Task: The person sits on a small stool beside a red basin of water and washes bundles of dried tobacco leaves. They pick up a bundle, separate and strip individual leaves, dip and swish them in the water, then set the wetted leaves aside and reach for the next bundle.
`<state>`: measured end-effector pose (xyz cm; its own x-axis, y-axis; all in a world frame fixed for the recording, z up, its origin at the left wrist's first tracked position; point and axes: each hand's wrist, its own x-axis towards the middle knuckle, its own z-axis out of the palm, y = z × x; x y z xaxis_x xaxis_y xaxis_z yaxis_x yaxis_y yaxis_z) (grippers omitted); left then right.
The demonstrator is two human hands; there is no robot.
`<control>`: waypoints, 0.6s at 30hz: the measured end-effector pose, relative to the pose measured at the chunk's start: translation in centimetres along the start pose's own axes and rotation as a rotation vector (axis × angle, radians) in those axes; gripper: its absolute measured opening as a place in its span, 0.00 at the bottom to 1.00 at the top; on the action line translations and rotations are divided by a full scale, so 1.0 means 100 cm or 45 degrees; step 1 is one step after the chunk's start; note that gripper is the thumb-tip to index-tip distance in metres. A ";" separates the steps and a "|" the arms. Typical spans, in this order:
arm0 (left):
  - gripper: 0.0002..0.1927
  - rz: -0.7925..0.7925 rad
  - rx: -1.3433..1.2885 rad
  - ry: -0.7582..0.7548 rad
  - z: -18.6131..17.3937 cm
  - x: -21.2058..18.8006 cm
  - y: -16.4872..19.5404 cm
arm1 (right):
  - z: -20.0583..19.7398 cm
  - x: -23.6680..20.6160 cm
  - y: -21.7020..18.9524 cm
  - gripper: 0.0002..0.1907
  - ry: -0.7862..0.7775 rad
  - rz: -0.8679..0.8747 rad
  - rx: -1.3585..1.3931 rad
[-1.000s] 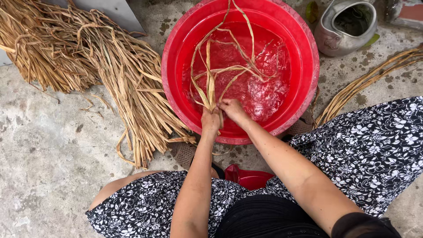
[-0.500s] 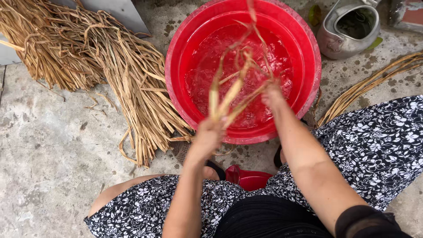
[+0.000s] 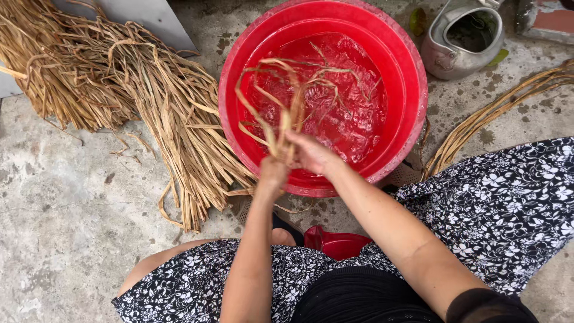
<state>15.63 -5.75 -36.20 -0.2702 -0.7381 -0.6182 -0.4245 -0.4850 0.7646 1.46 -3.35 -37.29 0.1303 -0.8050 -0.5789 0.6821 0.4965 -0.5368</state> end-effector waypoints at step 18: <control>0.21 0.149 -0.322 -0.100 -0.089 -0.167 0.054 | -0.193 -0.003 -0.099 0.16 0.619 -0.532 0.951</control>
<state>25.55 -0.21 -20.07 -0.3747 -0.7623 -0.5278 -0.1600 -0.5075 0.8467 -19.24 -1.78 -43.69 -0.4209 -0.5647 -0.7099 0.9071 -0.2654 -0.3266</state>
